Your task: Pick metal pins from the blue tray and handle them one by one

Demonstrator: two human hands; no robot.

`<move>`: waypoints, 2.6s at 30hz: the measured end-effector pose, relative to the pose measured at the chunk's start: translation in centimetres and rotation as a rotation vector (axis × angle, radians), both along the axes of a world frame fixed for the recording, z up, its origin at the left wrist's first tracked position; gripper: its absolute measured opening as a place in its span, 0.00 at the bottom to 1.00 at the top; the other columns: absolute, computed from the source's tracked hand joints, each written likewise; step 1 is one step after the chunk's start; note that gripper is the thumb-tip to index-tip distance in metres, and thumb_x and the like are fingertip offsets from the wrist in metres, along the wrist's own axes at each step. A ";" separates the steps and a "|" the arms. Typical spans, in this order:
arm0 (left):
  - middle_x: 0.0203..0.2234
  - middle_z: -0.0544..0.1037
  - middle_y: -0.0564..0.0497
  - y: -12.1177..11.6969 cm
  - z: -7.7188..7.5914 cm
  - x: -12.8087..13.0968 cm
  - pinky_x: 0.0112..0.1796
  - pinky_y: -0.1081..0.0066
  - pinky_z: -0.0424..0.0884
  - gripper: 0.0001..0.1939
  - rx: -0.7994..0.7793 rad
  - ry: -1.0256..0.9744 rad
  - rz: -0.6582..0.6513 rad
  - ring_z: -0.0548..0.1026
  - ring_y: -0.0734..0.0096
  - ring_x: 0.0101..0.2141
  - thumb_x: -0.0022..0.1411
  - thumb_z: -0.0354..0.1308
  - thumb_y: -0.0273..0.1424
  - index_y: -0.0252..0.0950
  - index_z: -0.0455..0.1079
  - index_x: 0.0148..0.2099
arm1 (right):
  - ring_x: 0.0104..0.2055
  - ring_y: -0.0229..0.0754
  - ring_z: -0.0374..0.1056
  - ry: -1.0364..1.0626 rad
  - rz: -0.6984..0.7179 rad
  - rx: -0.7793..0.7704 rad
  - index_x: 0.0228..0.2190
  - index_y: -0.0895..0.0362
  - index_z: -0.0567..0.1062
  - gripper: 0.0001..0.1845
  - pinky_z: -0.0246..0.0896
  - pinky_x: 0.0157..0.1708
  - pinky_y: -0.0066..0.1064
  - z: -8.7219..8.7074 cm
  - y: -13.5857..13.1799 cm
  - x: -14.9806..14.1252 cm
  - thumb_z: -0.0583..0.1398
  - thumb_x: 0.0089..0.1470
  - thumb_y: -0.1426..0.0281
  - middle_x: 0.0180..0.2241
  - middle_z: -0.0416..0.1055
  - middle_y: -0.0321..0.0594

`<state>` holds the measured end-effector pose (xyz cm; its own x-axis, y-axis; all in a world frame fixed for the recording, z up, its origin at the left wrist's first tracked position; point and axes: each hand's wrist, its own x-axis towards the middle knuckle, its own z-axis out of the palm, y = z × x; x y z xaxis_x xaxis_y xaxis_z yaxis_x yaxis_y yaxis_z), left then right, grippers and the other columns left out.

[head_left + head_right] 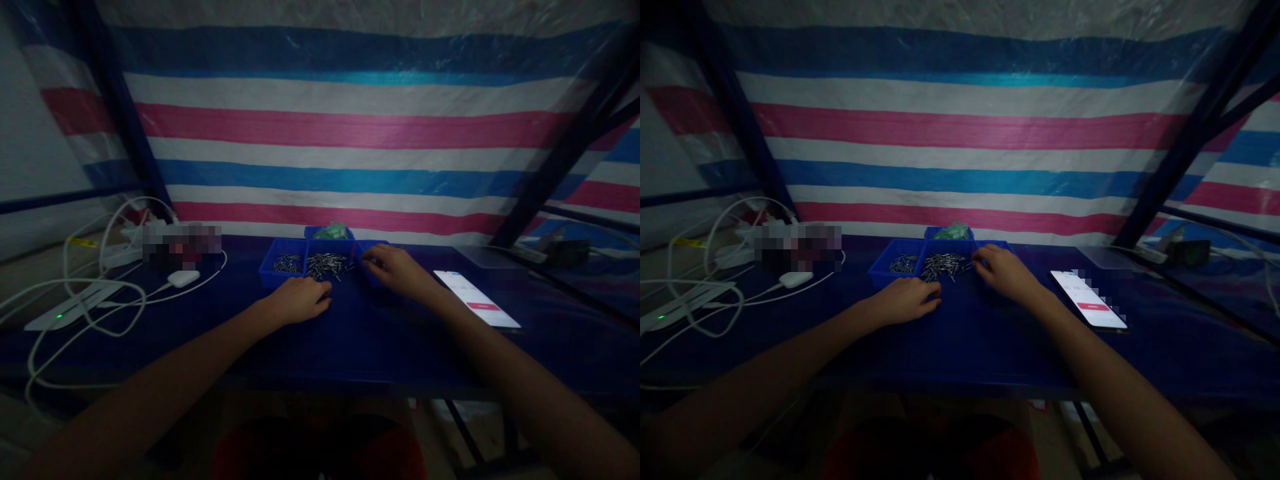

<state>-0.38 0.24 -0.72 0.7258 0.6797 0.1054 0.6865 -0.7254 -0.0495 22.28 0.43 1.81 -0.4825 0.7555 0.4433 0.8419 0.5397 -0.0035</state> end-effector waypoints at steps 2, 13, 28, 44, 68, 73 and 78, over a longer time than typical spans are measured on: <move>0.25 0.72 0.49 0.1 -0.1 0.0 0.27 0.70 0.63 0.14 0.002 0.000 0.001 0.70 0.67 0.26 0.60 0.43 0.39 0.37 0.64 0.39 | 0.38 0.40 0.64 -0.030 0.121 -0.055 0.38 0.59 0.69 0.12 0.57 0.38 0.30 -0.7 -0.5 -1.4 0.50 0.54 0.69 0.36 0.68 0.43; 0.27 0.72 0.48 0.1 -0.2 0.0 0.27 0.68 0.64 0.13 0.015 0.017 0.009 0.71 0.63 0.29 0.60 0.41 0.39 0.38 0.62 0.40 | 0.47 0.46 0.62 -0.158 0.150 -0.220 0.48 0.59 0.65 0.21 0.57 0.44 0.36 -3.7 -0.8 -3.4 0.46 0.56 0.63 0.51 0.59 0.49; 0.22 0.70 0.51 -0.1 0.4 0.2 0.24 0.73 0.60 0.05 0.011 0.085 -0.087 0.70 0.69 0.26 0.55 0.46 0.28 0.36 0.62 0.29 | 0.37 0.39 0.64 -0.136 0.301 -0.309 0.36 0.60 0.70 0.11 0.57 0.38 0.31 -1.6 -1.3 -2.7 0.50 0.54 0.71 0.35 0.68 0.43; 0.32 0.69 0.49 0.3 -0.2 0.1 0.30 0.73 0.63 0.08 -0.052 -0.058 -0.068 0.69 0.71 0.31 0.59 0.44 0.31 0.35 0.62 0.36 | 0.30 0.37 0.62 -0.076 0.347 -0.330 0.30 0.58 0.66 0.07 0.55 0.32 0.28 -1.7 -1.6 -3.0 0.52 0.48 0.79 0.28 0.65 0.38; 0.27 0.70 0.52 -0.3 0.6 0.2 0.26 0.73 0.59 0.07 0.037 -0.098 -0.098 0.67 0.74 0.27 0.58 0.44 0.29 0.36 0.62 0.34 | 0.32 0.38 0.62 -0.094 0.267 -0.318 0.30 0.58 0.66 0.05 0.56 0.34 0.30 -2.1 -1.4 -2.6 0.51 0.53 0.72 0.30 0.65 0.41; 0.30 0.70 0.51 -0.1 0.4 0.3 0.30 0.72 0.61 0.10 0.033 -0.106 -0.106 0.68 0.71 0.31 0.60 0.44 0.34 0.36 0.64 0.37 | 0.30 0.37 0.62 -0.059 0.289 -0.306 0.30 0.58 0.65 0.06 0.56 0.32 0.29 -1.7 -1.8 -3.0 0.49 0.54 0.74 0.29 0.66 0.40; 0.32 0.71 0.51 0.0 0.3 0.3 0.31 0.73 0.62 0.11 0.022 -0.124 -0.138 0.69 0.71 0.33 0.61 0.44 0.34 0.37 0.66 0.40 | 0.29 0.37 0.61 -0.042 0.315 -0.296 0.29 0.58 0.65 0.06 0.55 0.30 0.28 -1.3 -2.1 -3.3 0.49 0.55 0.72 0.28 0.66 0.40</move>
<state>-0.04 0.25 -0.43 0.7927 0.5708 0.2140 0.5821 -0.8131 0.0124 18.93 -1.68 0.54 -0.7231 0.6596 0.2050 0.6385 0.7515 -0.1660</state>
